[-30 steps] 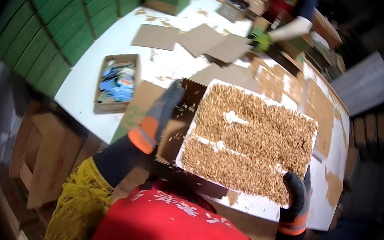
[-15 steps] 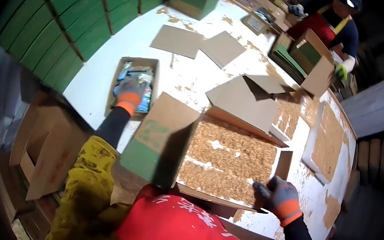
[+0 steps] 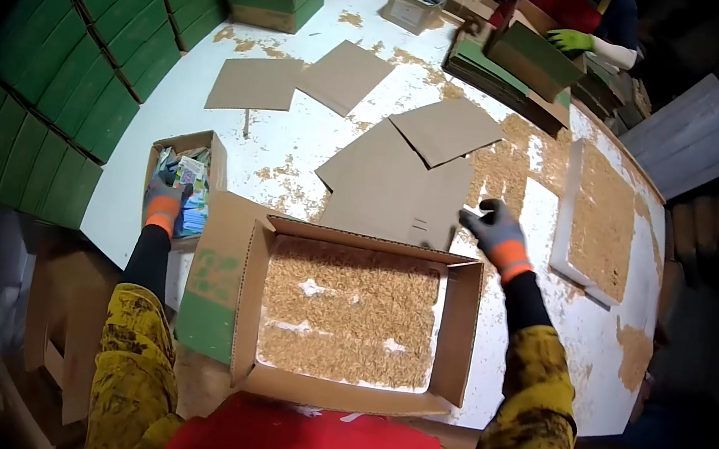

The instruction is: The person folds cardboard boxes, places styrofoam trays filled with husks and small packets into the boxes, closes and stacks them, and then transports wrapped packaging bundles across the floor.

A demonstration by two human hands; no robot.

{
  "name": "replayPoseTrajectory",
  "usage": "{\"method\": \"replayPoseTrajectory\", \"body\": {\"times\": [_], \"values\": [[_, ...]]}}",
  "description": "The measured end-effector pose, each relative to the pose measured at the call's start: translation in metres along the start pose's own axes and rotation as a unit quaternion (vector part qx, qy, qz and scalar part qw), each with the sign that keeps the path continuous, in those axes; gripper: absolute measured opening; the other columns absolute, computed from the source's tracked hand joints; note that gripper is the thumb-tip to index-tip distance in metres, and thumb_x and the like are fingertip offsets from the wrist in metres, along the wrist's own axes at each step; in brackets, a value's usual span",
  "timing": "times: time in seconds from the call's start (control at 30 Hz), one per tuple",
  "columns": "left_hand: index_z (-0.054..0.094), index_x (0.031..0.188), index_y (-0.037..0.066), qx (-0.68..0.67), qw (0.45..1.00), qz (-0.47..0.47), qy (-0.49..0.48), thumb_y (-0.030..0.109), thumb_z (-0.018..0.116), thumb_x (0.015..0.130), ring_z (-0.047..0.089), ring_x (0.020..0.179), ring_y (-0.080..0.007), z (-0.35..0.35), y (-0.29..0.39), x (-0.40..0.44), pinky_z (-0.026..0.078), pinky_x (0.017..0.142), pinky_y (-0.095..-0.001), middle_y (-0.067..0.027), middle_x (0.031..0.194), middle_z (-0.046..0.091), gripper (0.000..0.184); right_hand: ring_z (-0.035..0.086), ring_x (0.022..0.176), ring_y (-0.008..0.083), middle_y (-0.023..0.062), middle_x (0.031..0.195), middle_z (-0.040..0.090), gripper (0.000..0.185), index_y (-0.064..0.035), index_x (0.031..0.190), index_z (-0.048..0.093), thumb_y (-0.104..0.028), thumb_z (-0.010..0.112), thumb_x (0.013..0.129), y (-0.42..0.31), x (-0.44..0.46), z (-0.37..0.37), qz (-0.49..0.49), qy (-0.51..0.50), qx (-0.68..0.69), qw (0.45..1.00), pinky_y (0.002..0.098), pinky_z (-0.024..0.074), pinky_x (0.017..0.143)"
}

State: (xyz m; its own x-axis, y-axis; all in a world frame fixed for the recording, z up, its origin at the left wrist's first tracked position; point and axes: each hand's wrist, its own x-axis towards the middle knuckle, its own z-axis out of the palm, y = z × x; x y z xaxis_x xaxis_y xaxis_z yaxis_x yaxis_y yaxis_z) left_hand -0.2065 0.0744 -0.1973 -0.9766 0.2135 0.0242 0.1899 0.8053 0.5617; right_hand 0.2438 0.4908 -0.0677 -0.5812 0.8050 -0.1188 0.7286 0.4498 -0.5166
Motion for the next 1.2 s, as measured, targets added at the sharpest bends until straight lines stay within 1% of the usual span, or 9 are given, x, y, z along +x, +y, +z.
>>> {"method": "replayPoseTrajectory", "body": {"times": [0.1,0.3,0.37,0.6,0.7,0.83,0.97,1.03,1.2], "values": [[0.065,0.098,-0.001,-0.036,0.999,-0.007,0.002,0.027,0.084,0.056,0.064,0.088,-0.0309,-0.004,-0.011,0.004,0.048,0.080,-0.0370,-0.0168,0.093,0.068,0.054,0.039,0.124,0.0385,0.0219,0.138,0.036,0.105,-0.0062,0.140,0.029,-0.065,0.069,0.064,-0.018,0.025,0.068,-0.006,0.009,-0.147,0.989,0.0485,0.0349,0.100],[0.066,0.100,-0.006,-0.039,0.998,-0.009,0.044,0.020,0.079,0.069,0.061,0.068,-0.0181,-0.003,-0.021,-0.004,0.049,0.066,-0.0322,-0.0114,0.084,0.069,0.042,0.026,0.133,0.0389,0.0226,0.146,0.023,0.128,-0.0093,0.147,0.008,-0.053,0.082,0.052,-0.022,0.038,0.124,0.150,0.103,-0.104,0.978,0.0434,0.0264,0.109],[0.067,0.099,-0.001,0.041,0.997,-0.068,-0.019,0.044,0.065,0.076,0.060,0.096,-0.0396,-0.008,-0.027,0.000,0.047,0.085,-0.0422,-0.0238,0.099,0.064,0.050,0.032,0.130,0.0372,0.0248,0.143,0.028,0.122,-0.0064,0.146,0.011,-0.043,0.084,0.055,-0.024,0.043,0.109,0.158,0.115,-0.087,0.977,0.0403,0.0306,0.107],[0.063,0.105,0.002,0.054,0.997,-0.012,-0.054,0.049,0.054,0.082,0.057,0.101,-0.0423,-0.041,0.002,-0.018,0.045,0.088,-0.0453,-0.0264,0.104,0.061,0.054,0.060,0.067,0.0192,0.0059,0.075,0.066,0.029,-0.0004,0.084,0.065,-0.025,0.074,0.070,0.151,0.113,0.013,0.085,0.170,0.092,0.977,0.0331,0.0497,0.064],[0.063,0.105,0.002,0.039,0.996,-0.018,-0.077,0.049,0.053,0.083,0.056,0.103,-0.0422,-0.043,-0.016,-0.001,0.045,0.088,-0.0448,-0.0251,0.107,0.061,0.053,0.059,0.075,0.0188,0.0032,0.083,0.061,0.018,-0.0090,0.091,0.063,-0.023,0.064,0.080,0.205,0.116,-0.026,0.217,0.109,0.368,0.898,0.0331,0.0497,0.063],[0.065,0.103,0.001,0.191,0.956,0.217,-0.050,0.027,0.047,0.092,0.062,0.089,-0.0394,-0.073,0.010,-0.008,0.049,0.082,-0.0404,-0.0225,0.099,0.065,0.034,0.059,0.077,0.0210,0.0055,0.082,0.060,0.017,-0.0081,0.097,0.061,-0.013,0.064,0.080,0.196,0.071,-0.075,0.060,0.143,0.405,0.901,0.0317,0.0479,0.063],[0.068,0.095,0.004,-0.342,0.910,0.231,-0.049,0.007,0.054,0.085,0.061,0.073,-0.0261,-0.137,0.194,-0.133,0.049,0.073,-0.0388,-0.0101,0.078,0.064,0.017,0.058,0.080,0.0165,0.0103,0.092,0.063,0.038,0.0028,0.112,0.057,-0.015,0.067,0.080,0.146,0.015,-0.110,0.017,0.395,0.326,0.859,0.0278,0.0478,0.072],[0.067,0.094,0.005,-0.057,0.775,0.629,0.006,0.009,0.055,0.080,0.060,0.074,-0.0210,-0.154,0.268,-0.227,0.047,0.074,-0.0337,-0.0086,0.074,0.060,0.019,0.059,0.087,0.0156,0.0093,0.103,0.063,0.042,0.0030,0.116,0.055,-0.008,0.071,0.079,0.069,-0.041,-0.138,-0.021,0.355,0.413,0.838,0.0271,0.0480,0.079],[0.055,0.119,0.008,0.246,0.691,0.657,-0.172,0.013,0.052,0.079,0.045,0.120,-0.0290,-0.126,0.237,-0.274,0.031,0.104,-0.0385,-0.0127,0.123,0.053,0.040,0.061,0.081,0.0181,0.0064,0.092,0.064,0.039,-0.0042,0.111,0.062,-0.002,0.070,0.073,-0.094,-0.152,-0.124,-0.378,0.385,0.029,0.842,0.0276,0.0491,0.072]]}}
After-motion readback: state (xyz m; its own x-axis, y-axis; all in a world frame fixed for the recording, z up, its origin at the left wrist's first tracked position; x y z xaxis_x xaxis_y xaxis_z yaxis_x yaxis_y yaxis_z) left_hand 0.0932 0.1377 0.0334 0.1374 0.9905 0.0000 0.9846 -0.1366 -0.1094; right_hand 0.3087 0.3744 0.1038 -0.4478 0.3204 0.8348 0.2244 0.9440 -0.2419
